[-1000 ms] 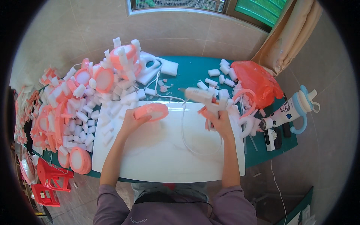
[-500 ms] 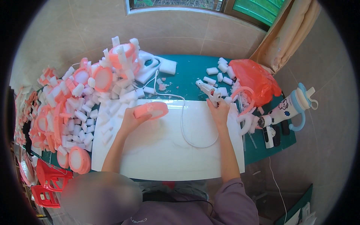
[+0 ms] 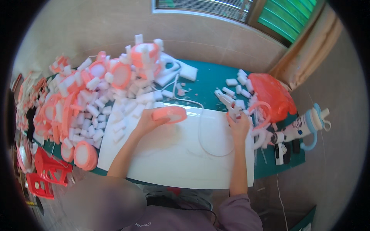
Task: Gluing pink and white foam components together using a hot glue gun at a manufacturing workstation.
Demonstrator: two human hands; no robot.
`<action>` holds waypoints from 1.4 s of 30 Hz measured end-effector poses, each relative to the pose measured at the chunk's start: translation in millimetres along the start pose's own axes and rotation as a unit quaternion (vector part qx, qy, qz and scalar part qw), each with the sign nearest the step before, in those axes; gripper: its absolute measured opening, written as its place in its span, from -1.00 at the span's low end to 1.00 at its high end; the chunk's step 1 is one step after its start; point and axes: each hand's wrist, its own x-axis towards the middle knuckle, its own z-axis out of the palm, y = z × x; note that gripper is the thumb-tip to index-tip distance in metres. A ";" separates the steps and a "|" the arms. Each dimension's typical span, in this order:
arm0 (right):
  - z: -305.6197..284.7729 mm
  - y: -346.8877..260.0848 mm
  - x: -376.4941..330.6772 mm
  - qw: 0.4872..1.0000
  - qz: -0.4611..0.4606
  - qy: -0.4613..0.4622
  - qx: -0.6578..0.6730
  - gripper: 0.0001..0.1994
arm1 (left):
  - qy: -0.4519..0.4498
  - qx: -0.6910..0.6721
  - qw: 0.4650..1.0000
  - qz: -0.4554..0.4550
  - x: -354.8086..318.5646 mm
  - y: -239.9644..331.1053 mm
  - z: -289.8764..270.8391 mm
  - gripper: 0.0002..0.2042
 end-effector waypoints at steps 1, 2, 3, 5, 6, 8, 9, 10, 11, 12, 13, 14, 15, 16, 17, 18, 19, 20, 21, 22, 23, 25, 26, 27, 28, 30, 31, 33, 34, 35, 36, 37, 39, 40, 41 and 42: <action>-0.6 8.8 0.9 0.999 -0.026 0.016 -0.019 -0.53 | -0.011 0.006 1.000 -0.009 -0.7 0.6 -0.6 -0.67; -3.5 30.7 1.7 0.990 -0.107 0.044 -0.076 -0.53 | 0.005 0.007 1.000 -0.012 -2.2 -0.5 0.9 -0.67; -8.9 48.4 -1.8 0.970 -0.187 0.076 -0.137 -0.53 | -0.010 -0.023 1.000 0.012 0.8 -6.3 8.5 -0.67; -40.2 5.5 -11.5 0.943 -0.056 -0.154 -0.290 -0.53 | 0.001 -0.019 0.999 0.050 3.5 -21.4 7.9 -0.68; -53.8 -14.4 -16.3 0.943 -0.057 -0.183 -0.272 -0.56 | 0.004 -0.002 0.997 0.071 4.5 -24.9 11.5 -0.68; -67.3 -56.8 -31.8 0.930 -0.091 -0.288 -0.208 -0.62 | 0.015 -0.015 0.997 0.077 3.2 -21.5 10.7 -0.68; -68.3 -77.7 -40.8 0.911 -0.125 -0.360 -0.160 -0.65 | 0.005 -0.029 0.996 0.090 2.3 -21.4 11.1 -0.68; -65.1 -104.4 -57.4 0.896 -0.169 -0.390 -0.128 -0.69 | 0.022 -0.028 0.996 0.080 0.9 -23.0 9.5 -0.68; -58.1 -127.8 -77.8 0.879 -0.209 -0.418 -0.097 -0.73 | 0.020 -0.012 0.995 0.099 1.4 -24.4 8.9 -0.69; -46.2 -142.4 -96.5 0.861 -0.292 -0.414 -0.043 -0.74 | 0.016 0.006 0.993 0.116 1.7 -26.2 8.5 -0.68; -36.1 -155.5 -115.6 0.835 -0.369 -0.407 0.011 -0.75 | 0.029 0.004 0.991 0.127 1.7 -30.3 9.4 -0.68; -28.2 -171.3 -129.5 0.803 -0.410 -0.431 0.031 -0.75 | 0.037 0.004 0.993 0.116 0.0 -29.8 7.8 -0.68; -18.4 -188.2 -140.3 0.768 -0.449 -0.454 0.052 -0.74 | 0.036 -0.008 0.993 0.111 -2.0 -29.6 5.7 -0.68; -8.8 -198.9 -146.8 0.756 -0.471 -0.448 0.075 -0.74 | 0.028 -0.020 0.994 0.108 -0.3 -24.1 5.9 -0.69; 1.8 -210.2 -154.3 0.745 -0.493 -0.439 0.093 -0.73 | 0.021 -0.022 0.994 0.105 0.3 -19.8 5.7 -0.69; 15.9 -220.0 -161.5 0.743 -0.506 -0.422 0.120 -0.73 | 0.023 -0.022 0.994 0.101 0.2 -18.8 6.1 -0.69; 33.3 -228.0 -167.7 0.740 -0.517 -0.404 0.147 -0.73 | 0.019 -0.045 0.994 0.103 -0.2 -18.0 6.5 -0.68; 53.8 -235.1 -172.7 0.742 -0.526 -0.387 0.149 -0.72 | 0.015 -0.066 0.992 0.103 -1.3 -19.8 5.7 -0.68; 74.8 -242.7 -176.1 0.745 -0.535 -0.369 0.151 -0.72 | 0.012 -0.047 0.993 0.108 -2.3 -21.9 3.8 -0.68; 93.8 -251.0 -176.3 0.753 -0.526 -0.361 0.162 -0.72 | 0.009 -0.048 0.993 0.108 -1.6 -20.4 3.5 -0.68; 107.8 -260.3 -174.4 0.762 -0.518 -0.349 0.170 -0.71 | 0.002 -0.049 0.993 0.105 -0.8 -12.0 3.9 -0.69; 137.9 -275.1 -170.7 0.772 -0.520 -0.330 0.156 -0.68 | -0.009 -0.049 0.994 0.101 1.1 -8.7 6.5 -0.70; 154.0 -281.6 -169.7 0.770 -0.528 -0.321 0.158 -0.66 | -0.003 -0.045 0.993 0.113 3.4 -13.7 8.8 -0.69; 169.8 -289.6 -172.8 0.765 -0.537 -0.315 0.165 -0.64 | 0.006 -0.038 0.992 0.122 2.5 -18.4 7.3 -0.68; 184.8 -298.1 -176.5 0.764 -0.537 -0.316 0.170 -0.64 | 0.007 -0.034 0.992 0.118 1.8 -22.5 6.3 -0.68; 208.4 -311.2 -184.0 0.779 -0.493 -0.365 0.132 -0.64 | 0.019 -0.045 0.990 0.135 1.3 -25.6 5.1 -0.70; 214.6 -313.6 -187.6 0.780 -0.493 -0.363 0.131 -0.64 | 0.018 -0.045 0.989 0.137 0.9 -24.9 5.8 -0.70; 225.5 -318.0 -190.3 0.780 -0.524 -0.329 0.098 -0.63 | 0.022 -0.052 0.988 0.146 1.7 -23.9 7.4 -0.71; 229.5 -317.8 -191.2 0.779 -0.526 -0.326 0.098 -0.63 | 0.022 -0.050 0.987 0.149 2.1 -23.4 7.9 -0.71; 232.1 -316.8 -192.8 0.783 -0.525 -0.324 0.078 -0.66 | 0.016 -0.047 0.989 0.141 1.8 -22.2 7.9 -0.71; 235.0 -316.4 -193.7 0.786 -0.525 -0.321 0.057 -0.68 | 0.009 -0.043 0.990 0.133 1.7 -21.1 7.7 -0.71; 239.3 -316.4 -193.9 0.786 -0.526 -0.319 0.057 -0.68 | 0.009 -0.042 0.990 0.136 1.3 -20.4 7.6 -0.71; 244.8 -316.0 -194.1 0.798 -0.516 -0.305 0.059 -0.73 | 0.010 -0.038 0.991 0.128 -2.1 -16.2 6.7 -0.69; 247.8 -315.6 -193.2 0.800 -0.515 -0.302 0.057 -0.73 | 0.007 -0.038 0.991 0.131 -1.1 -16.2 6.6 -0.69; 249.2 -316.8 -193.6 0.800 -0.517 -0.300 0.062 -0.73 | 0.012 -0.035 0.991 0.132 -0.9 -17.7 6.5 -0.70; 250.3 -318.0 -193.7 0.799 -0.519 -0.297 0.066 -0.73 | 0.016 -0.032 0.991 0.132 -0.4 -19.0 6.8 -0.70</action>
